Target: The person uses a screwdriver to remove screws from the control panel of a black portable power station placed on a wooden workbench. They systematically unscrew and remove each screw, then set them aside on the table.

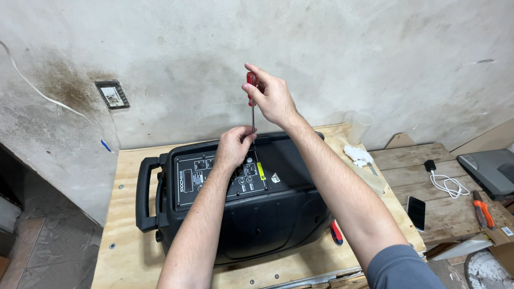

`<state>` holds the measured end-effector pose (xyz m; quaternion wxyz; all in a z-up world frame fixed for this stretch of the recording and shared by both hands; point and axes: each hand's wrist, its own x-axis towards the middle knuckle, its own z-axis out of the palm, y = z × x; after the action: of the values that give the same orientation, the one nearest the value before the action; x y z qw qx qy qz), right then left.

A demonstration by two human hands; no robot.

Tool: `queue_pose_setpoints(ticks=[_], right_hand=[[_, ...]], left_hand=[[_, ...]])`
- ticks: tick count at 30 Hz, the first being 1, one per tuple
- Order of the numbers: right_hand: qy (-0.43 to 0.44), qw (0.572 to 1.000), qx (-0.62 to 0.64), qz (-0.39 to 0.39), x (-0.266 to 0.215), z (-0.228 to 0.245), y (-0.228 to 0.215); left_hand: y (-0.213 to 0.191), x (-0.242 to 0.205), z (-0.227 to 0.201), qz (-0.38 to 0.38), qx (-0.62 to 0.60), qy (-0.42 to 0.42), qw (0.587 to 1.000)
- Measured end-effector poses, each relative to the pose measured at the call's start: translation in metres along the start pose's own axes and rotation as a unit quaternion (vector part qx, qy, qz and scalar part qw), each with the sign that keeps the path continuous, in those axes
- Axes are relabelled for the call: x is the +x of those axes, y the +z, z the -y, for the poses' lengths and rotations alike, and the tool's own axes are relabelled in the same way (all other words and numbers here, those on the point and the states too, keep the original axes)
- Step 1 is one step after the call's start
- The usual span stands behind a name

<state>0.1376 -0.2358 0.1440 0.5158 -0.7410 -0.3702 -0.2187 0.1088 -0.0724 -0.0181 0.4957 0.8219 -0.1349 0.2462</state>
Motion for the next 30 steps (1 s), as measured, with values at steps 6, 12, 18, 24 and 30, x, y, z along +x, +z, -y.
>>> queue_pose_setpoints(ticks=[6, 12, 18, 24, 30], right_hand=[[0.039, 0.999, -0.020, 0.021, 0.001, 0.030, -0.008], [0.035, 0.999, 0.009, 0.025, 0.000, 0.010, -0.006], [0.054, 0.998, -0.031, 0.008, -0.002, -0.003, 0.003], [0.088, 0.994, 0.052, 0.037, -0.003, 0.010, -0.001], [0.075, 0.997, -0.023, -0.007, -0.005, -0.006, -0.003]], left_hand=[[0.002, -0.001, 0.004, -0.009, 0.014, 0.004, 1.000], [0.004, 0.001, 0.010, -0.009, 0.030, 0.007, 0.999], [0.003, -0.002, 0.008, 0.006, 0.038, -0.021, 0.999], [0.002, -0.002, 0.007, 0.025, 0.039, -0.017, 0.999], [0.002, -0.003, -0.003, 0.027, 0.030, -0.019, 0.999]])
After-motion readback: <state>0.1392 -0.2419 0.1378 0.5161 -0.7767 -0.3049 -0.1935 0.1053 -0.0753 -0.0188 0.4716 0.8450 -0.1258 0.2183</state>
